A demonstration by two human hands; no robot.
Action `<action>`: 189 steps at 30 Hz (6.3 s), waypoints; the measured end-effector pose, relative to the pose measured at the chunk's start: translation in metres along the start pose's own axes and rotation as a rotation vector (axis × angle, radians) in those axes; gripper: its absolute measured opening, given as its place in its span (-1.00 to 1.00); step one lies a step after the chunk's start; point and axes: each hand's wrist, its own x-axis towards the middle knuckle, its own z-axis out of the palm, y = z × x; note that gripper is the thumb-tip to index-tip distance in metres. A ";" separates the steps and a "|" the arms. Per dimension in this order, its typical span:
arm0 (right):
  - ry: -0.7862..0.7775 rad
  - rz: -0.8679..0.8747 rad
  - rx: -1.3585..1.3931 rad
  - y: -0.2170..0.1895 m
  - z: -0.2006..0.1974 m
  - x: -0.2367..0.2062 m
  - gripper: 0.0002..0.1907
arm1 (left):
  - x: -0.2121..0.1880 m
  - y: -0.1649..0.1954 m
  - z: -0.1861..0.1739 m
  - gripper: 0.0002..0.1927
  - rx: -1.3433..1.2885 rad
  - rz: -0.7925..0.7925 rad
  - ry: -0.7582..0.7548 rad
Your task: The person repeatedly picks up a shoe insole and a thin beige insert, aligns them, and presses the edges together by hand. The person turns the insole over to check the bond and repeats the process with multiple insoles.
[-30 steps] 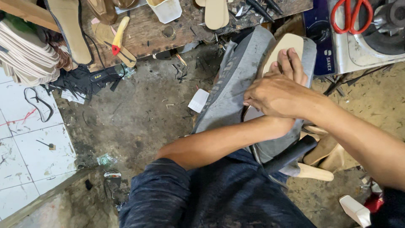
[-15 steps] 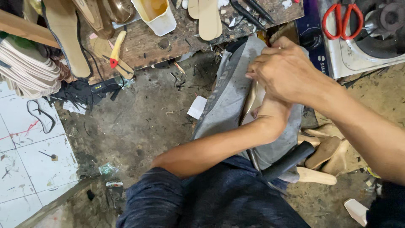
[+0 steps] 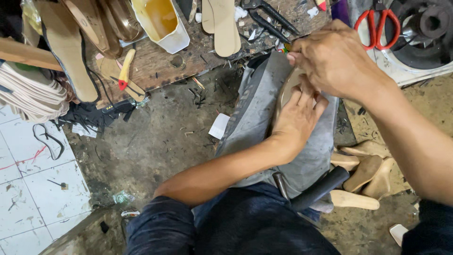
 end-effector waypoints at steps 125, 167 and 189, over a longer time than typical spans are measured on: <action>0.531 0.063 0.128 -0.182 0.081 -0.139 -0.87 | -0.021 -0.038 0.049 -0.33 -0.578 0.045 0.391; 0.550 0.899 0.552 -0.131 0.084 -0.174 -0.73 | 0.044 -0.150 0.124 -0.56 -2.312 -0.577 0.789; 0.447 0.878 0.642 -0.137 0.082 -0.158 -0.71 | 0.035 -0.129 0.113 -0.42 -2.398 -0.406 0.918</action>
